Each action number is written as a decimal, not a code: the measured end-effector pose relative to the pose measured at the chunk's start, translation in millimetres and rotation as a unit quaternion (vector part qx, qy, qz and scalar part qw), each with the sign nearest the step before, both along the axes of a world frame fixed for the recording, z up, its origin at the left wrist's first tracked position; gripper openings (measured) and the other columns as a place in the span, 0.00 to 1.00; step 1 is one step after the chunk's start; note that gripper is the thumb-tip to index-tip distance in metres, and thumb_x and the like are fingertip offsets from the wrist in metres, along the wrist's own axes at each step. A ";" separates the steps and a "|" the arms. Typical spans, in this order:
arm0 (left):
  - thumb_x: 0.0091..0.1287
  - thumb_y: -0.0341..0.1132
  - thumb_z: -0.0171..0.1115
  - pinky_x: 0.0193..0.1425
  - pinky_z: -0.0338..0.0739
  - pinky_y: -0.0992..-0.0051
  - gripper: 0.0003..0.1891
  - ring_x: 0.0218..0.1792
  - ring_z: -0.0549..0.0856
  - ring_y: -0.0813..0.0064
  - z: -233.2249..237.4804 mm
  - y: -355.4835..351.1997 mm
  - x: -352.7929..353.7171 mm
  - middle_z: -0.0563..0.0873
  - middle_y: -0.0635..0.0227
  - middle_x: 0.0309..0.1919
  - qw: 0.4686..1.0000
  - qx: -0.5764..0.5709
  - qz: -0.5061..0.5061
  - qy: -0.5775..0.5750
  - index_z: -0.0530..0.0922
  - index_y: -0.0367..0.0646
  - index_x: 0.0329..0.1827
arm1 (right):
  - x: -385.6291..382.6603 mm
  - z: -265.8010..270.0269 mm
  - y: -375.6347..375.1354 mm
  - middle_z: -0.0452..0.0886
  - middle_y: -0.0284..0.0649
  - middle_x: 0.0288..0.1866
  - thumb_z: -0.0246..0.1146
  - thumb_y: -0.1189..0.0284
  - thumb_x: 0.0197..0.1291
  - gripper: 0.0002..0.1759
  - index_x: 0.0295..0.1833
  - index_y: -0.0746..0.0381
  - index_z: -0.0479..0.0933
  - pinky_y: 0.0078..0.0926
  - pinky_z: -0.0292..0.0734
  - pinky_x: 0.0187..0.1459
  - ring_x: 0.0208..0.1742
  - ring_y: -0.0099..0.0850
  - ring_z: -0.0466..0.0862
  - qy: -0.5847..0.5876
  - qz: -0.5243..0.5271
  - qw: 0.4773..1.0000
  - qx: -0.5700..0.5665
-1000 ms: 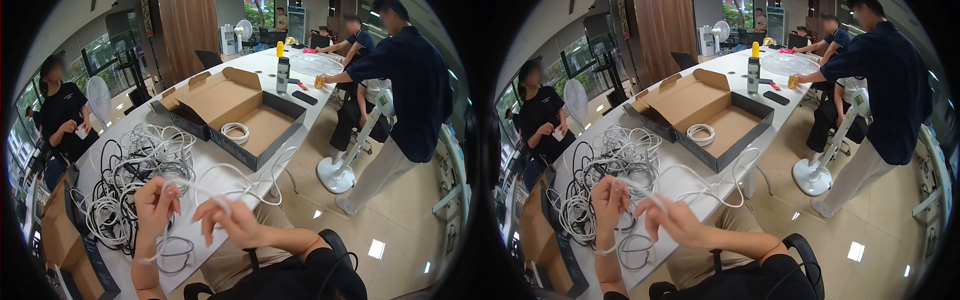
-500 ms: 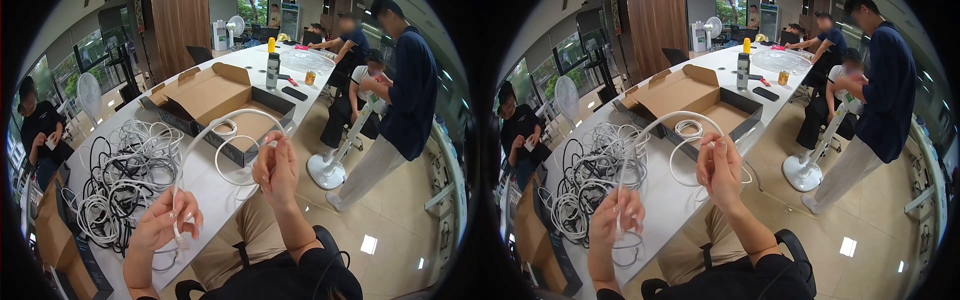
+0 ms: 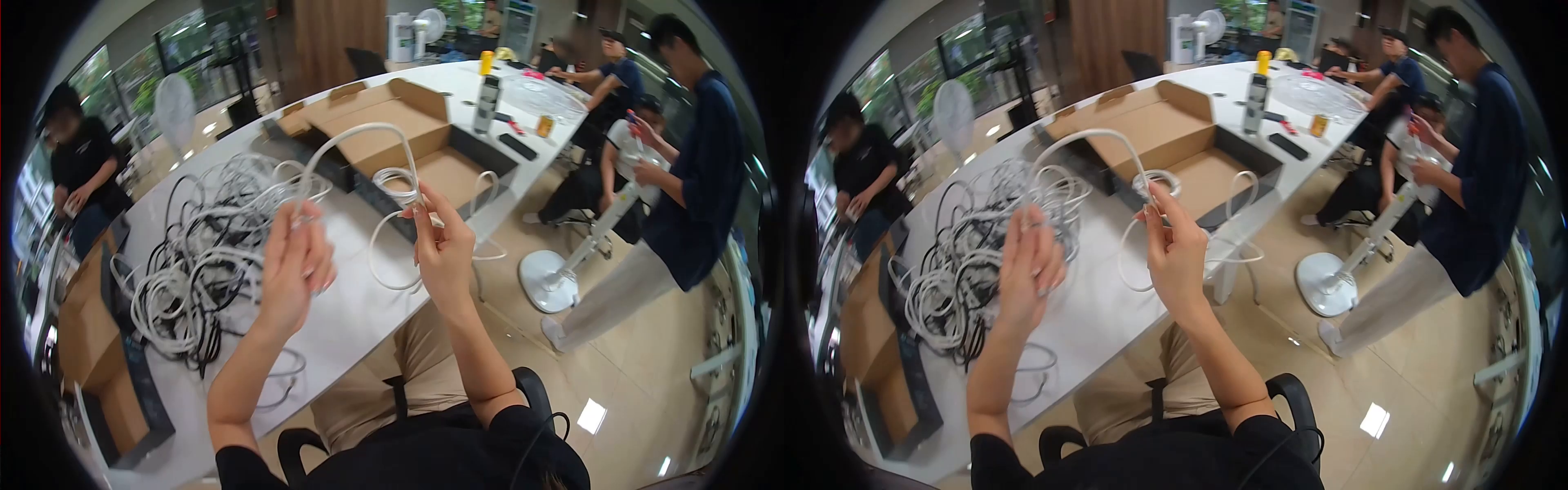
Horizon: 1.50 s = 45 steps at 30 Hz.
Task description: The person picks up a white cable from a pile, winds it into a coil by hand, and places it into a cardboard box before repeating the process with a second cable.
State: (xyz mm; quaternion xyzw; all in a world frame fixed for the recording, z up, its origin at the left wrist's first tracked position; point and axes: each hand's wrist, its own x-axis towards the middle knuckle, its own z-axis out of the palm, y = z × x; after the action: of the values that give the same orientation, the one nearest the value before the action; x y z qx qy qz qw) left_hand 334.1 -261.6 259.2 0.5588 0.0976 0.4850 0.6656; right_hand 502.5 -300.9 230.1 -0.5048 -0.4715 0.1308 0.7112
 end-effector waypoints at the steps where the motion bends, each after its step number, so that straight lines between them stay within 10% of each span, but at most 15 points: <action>1: 0.74 0.39 0.35 0.18 0.55 0.87 0.08 0.13 0.58 0.90 0.0 1.9 1.5 0.59 0.79 0.16 0.999 0.031 0.033 0.014 0.64 0.49 0.44 | -8.5 -3.4 3.4 0.79 0.38 0.32 0.54 0.80 0.61 0.17 0.56 0.63 0.72 0.14 0.64 0.18 0.20 0.16 0.71 -0.002 0.025 0.999 -0.025; 15: 0.73 0.39 0.39 0.41 0.74 0.80 0.11 0.35 0.78 0.81 -8.2 45.4 -21.8 0.76 0.69 0.29 0.989 0.143 0.028 -0.028 0.64 0.41 0.47 | -66.3 -9.7 33.3 0.78 0.40 0.33 0.54 0.81 0.60 0.20 0.60 0.66 0.68 0.16 0.66 0.14 0.15 0.18 0.72 -0.004 0.261 0.962 -0.085; 19: 0.71 0.33 0.45 0.42 0.75 0.77 0.10 0.36 0.79 0.81 -13.2 43.0 -23.5 0.79 0.66 0.34 0.967 0.250 0.017 0.045 0.64 0.38 0.49 | -62.8 -2.5 36.1 0.76 0.37 0.28 0.53 0.78 0.62 0.16 0.55 0.69 0.70 0.16 0.65 0.14 0.15 0.19 0.73 0.031 0.336 0.935 -0.110; 22: 0.70 0.32 0.46 0.38 0.75 0.77 0.11 0.33 0.80 0.78 -20.2 57.2 -29.6 0.81 0.61 0.40 0.842 0.484 0.142 0.190 0.62 0.38 0.51 | -64.2 -6.9 38.5 0.75 0.36 0.27 0.52 0.75 0.63 0.14 0.53 0.69 0.70 0.15 0.67 0.16 0.17 0.20 0.74 0.111 0.401 0.903 -0.104; 25: 0.71 0.32 0.39 0.40 0.75 0.75 0.07 0.36 0.79 0.71 -10.2 47.6 -27.9 0.79 0.51 0.45 0.877 0.433 0.118 0.172 0.53 0.43 0.45 | -69.8 -19.4 35.9 0.75 0.35 0.27 0.51 0.74 0.64 0.15 0.54 0.69 0.68 0.14 0.69 0.19 0.18 0.19 0.75 0.092 0.464 0.875 -0.101; 27: 0.73 0.34 0.35 0.42 0.76 0.74 0.06 0.35 0.80 0.68 -16.5 45.4 -13.7 0.80 0.46 0.41 0.922 0.354 0.159 -0.014 0.48 0.46 0.41 | -76.1 -17.6 29.5 0.75 0.33 0.23 0.50 0.73 0.65 0.17 0.58 0.67 0.65 0.14 0.69 0.20 0.18 0.18 0.75 0.053 0.453 0.878 -0.145; 32: 0.70 0.29 0.43 0.35 0.75 0.79 0.07 0.35 0.78 0.68 -10.2 57.2 -29.8 0.79 0.52 0.43 0.883 0.427 0.197 -0.004 0.53 0.44 0.39 | -91.3 -7.2 16.3 0.73 0.32 0.17 0.53 0.76 0.62 0.17 0.57 0.64 0.66 0.15 0.65 0.18 0.16 0.17 0.73 0.008 0.421 0.900 -0.113; 39: 0.66 0.35 0.53 0.30 0.73 0.73 0.07 0.31 0.79 0.66 0.1 68.7 -50.1 0.80 0.60 0.31 0.671 0.571 0.366 0.299 0.70 0.41 0.39 | -83.2 -10.9 24.2 0.73 0.39 0.16 0.60 0.74 0.57 0.10 0.45 0.65 0.75 0.24 0.65 0.17 0.14 0.32 0.74 -0.276 0.097 0.956 0.014; 45: 0.65 0.36 0.53 0.24 0.69 0.65 0.09 0.21 0.79 0.61 4.0 57.5 -46.6 0.75 0.62 0.15 0.697 0.465 0.319 0.443 0.68 0.41 0.42 | -71.6 -8.4 33.5 0.75 0.34 0.20 0.65 0.67 0.52 0.08 0.35 0.59 0.78 0.25 0.65 0.17 0.15 0.32 0.74 -0.377 -0.066 0.920 0.084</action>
State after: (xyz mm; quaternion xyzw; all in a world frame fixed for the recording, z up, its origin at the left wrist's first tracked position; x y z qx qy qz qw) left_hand 287.5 -204.1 263.2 0.8828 0.3153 0.3482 0.0066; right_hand 430.9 -267.5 221.7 -0.4853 -0.6796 -0.1567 0.5274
